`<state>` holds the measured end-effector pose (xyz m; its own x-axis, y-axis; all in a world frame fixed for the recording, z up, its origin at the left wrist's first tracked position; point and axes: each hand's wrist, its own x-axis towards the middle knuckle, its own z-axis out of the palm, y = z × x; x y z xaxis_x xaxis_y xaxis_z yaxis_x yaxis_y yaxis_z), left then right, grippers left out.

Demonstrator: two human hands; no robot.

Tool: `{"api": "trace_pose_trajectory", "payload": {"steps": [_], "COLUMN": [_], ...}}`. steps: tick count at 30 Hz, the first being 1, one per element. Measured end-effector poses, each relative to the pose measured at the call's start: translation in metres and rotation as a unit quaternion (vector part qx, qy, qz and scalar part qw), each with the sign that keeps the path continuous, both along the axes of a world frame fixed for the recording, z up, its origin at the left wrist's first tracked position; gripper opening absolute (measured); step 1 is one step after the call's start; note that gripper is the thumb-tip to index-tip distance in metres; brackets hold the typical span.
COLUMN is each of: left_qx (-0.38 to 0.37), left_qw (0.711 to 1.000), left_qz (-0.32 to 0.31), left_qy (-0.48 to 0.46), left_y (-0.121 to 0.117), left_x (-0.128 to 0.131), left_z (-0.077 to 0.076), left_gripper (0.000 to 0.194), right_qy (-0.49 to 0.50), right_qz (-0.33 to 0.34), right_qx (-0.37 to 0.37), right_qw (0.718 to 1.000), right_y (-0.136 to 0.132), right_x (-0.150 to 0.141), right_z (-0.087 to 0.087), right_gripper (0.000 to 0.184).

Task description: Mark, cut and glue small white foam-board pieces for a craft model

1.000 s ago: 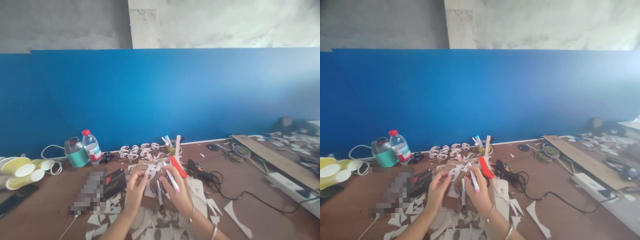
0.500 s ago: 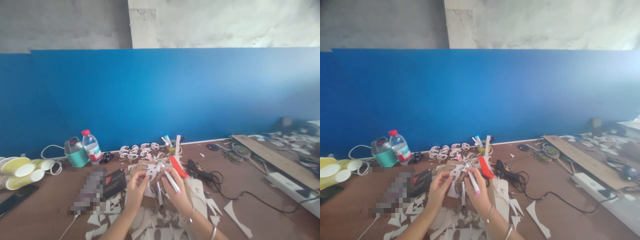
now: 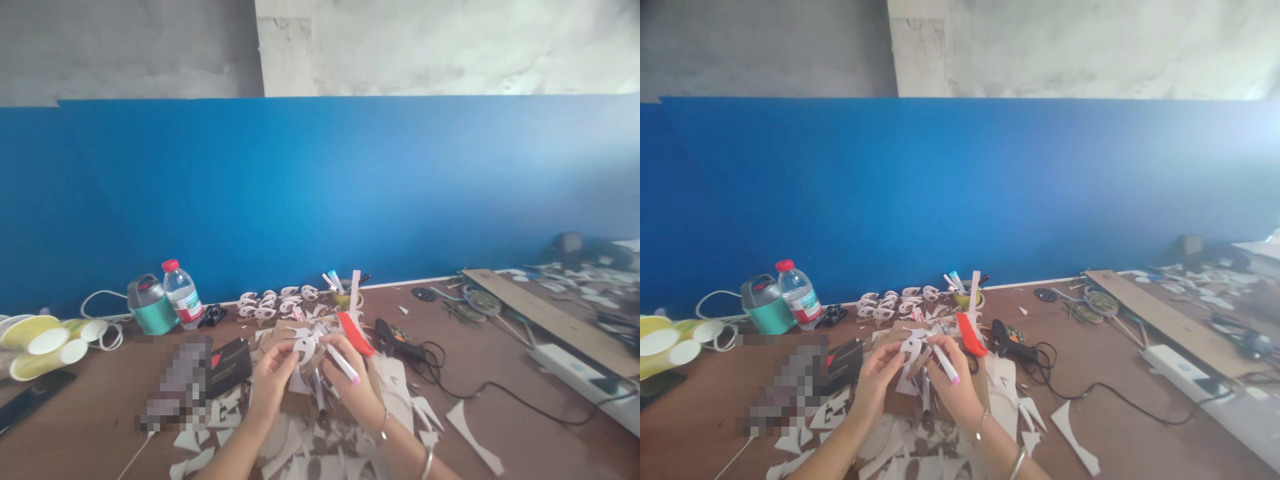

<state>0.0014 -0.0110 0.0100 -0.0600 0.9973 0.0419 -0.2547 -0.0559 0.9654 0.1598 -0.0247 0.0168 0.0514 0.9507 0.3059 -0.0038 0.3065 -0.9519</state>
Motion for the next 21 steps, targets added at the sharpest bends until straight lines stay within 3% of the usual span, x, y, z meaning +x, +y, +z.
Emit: {"api": "trace_pose_trajectory", "payload": {"steps": [8, 16, 21], "left_qx": [-0.010, 0.043, 0.068], "left_qw": [0.999, 0.997, 0.989], "left_qz": [-0.037, 0.061, 0.055], "left_qy": [-0.028, 0.034, 0.120], "left_y": [-0.002, 0.000, -0.003], "left_x": [0.001, -0.003, -0.004], "left_z": [0.007, 0.001, 0.004], "left_gripper": [0.033, 0.034, 0.030], "right_qy": [0.056, 0.028, -0.002], "right_qz": [0.029, -0.028, -0.035], "right_qx": [-0.045, 0.000, -0.010], "right_qw": [0.997, 0.999, 0.999], "right_y": [0.002, -0.005, -0.006], "right_x": [-0.002, 0.000, 0.000], "right_z": [0.004, 0.013, 0.013], "right_gripper": [0.022, 0.030, 0.032]}}
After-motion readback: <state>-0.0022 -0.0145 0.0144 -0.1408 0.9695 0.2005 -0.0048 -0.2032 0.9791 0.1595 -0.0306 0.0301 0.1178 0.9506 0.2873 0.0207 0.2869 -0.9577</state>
